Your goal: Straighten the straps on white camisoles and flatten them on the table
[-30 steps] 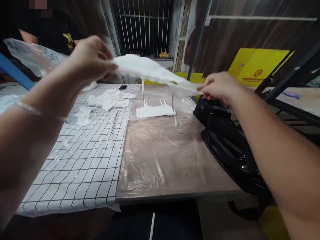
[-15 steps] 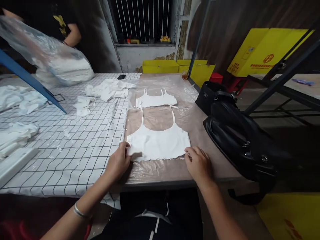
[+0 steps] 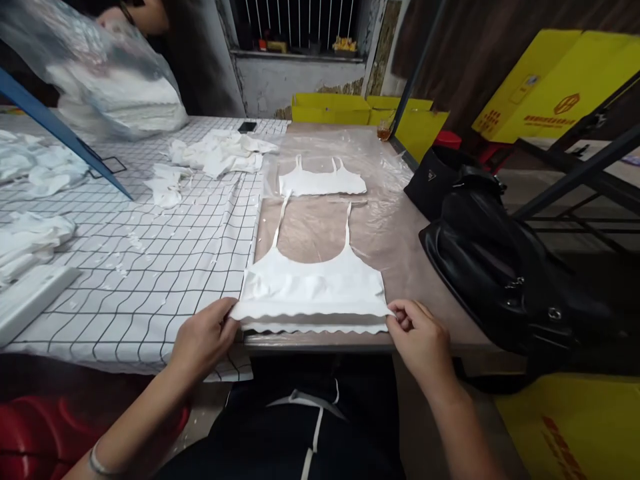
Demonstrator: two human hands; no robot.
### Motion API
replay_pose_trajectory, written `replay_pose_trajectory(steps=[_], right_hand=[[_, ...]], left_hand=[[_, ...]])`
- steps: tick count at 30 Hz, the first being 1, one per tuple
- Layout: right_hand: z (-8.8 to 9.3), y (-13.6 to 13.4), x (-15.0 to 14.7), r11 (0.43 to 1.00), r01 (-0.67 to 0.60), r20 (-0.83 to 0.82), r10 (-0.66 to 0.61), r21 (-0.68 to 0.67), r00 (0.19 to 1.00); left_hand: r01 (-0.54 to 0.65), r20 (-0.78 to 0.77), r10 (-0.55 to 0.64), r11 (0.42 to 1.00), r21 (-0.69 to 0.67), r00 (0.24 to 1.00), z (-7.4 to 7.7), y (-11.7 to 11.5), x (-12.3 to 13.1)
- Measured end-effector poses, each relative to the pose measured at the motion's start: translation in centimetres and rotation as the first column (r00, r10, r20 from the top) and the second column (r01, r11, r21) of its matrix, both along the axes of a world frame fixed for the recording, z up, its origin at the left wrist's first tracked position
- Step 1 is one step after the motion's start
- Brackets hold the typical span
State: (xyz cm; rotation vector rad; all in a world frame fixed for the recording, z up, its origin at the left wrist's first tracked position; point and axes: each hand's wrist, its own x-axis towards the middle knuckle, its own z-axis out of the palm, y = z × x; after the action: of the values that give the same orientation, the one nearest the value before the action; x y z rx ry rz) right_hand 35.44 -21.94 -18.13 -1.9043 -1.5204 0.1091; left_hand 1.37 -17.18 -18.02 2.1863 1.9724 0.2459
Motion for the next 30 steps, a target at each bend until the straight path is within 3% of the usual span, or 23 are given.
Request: replay_pose_trajectory(steps=[2,4,7,9,11,13,15,18,21,24,27,29,30], right_hand=[[-0.1,0.2,-0.5,0.999,-0.011,0.029,0.01,0.038,1.0],[-0.3,0.1,-0.7,0.999,-0.049,0.028,0.048,0.006,0.998],[-0.3,-0.5,0.0,0.985,-0.109,-0.041,0.104,-0.134,0.994],[0.4,-1.0,0.9,0.952,-0.169,-0.123,0.141,-0.255,0.982],[1.4,-1.3,2.0,0.908,-0.236,-0.203,0.173,-0.345,0.964],[2.7,-1.1,2.6,0.898,-0.257,-0.246,0.176,-0.357,0.953],[3.8,0.2,2.1,0.918,-0.244,-0.247,0.17,-0.312,0.954],[4.9,4.5,-1.0,0.943,-0.261,-0.233,0.211,-0.209,0.949],[4.9,11.2,-5.8,0.913,-0.356,-0.258,0.301,-0.2,0.918],[4.1,18.5,-10.7,0.89,-0.338,-0.209,0.284,-0.305,0.936],[3.1,23.9,-14.9,0.863,-0.24,-0.066,0.236,-0.444,0.969],[2.5,26.0,-17.0,0.85,-0.203,-0.028,0.217,-0.487,0.976],[2.2,26.7,-17.7,0.842,-0.215,-0.087,0.199,-0.494,0.976]], left_hand=[[-0.031,0.009,0.03,0.992,0.126,1.0,-0.7,-0.2,-0.3],[-0.055,0.042,0.048,0.984,0.169,0.998,-1.1,-0.5,-0.7],[-0.049,0.122,0.047,0.999,0.014,0.991,-0.4,-1.1,-1.9],[0.042,0.219,-0.008,0.988,-0.148,0.976,1.0,-1.4,-3.1],[0.171,0.341,-0.086,0.959,-0.227,0.936,2.8,-1.1,-4.3],[0.233,0.419,-0.135,0.953,-0.193,0.898,4.4,0.3,-4.8],[0.196,0.416,-0.134,0.975,-0.108,0.899,5.8,2.7,-4.2],[0.132,0.311,-0.141,0.99,0.052,0.94,6.8,6.7,-1.5],[0.387,0.187,-0.413,0.908,0.157,0.892,5.9,8.3,1.4],[0.676,0.098,-0.683,0.73,0.102,0.724,3.4,7.3,3.0],[0.773,0.08,-0.772,0.634,0.028,0.631,0.2,6.3,3.5],[0.791,0.1,-0.787,0.612,-0.008,0.609,-1.4,6.2,3.7],[0.793,0.112,-0.787,0.609,-0.02,0.607,-1.9,6.2,3.7]])
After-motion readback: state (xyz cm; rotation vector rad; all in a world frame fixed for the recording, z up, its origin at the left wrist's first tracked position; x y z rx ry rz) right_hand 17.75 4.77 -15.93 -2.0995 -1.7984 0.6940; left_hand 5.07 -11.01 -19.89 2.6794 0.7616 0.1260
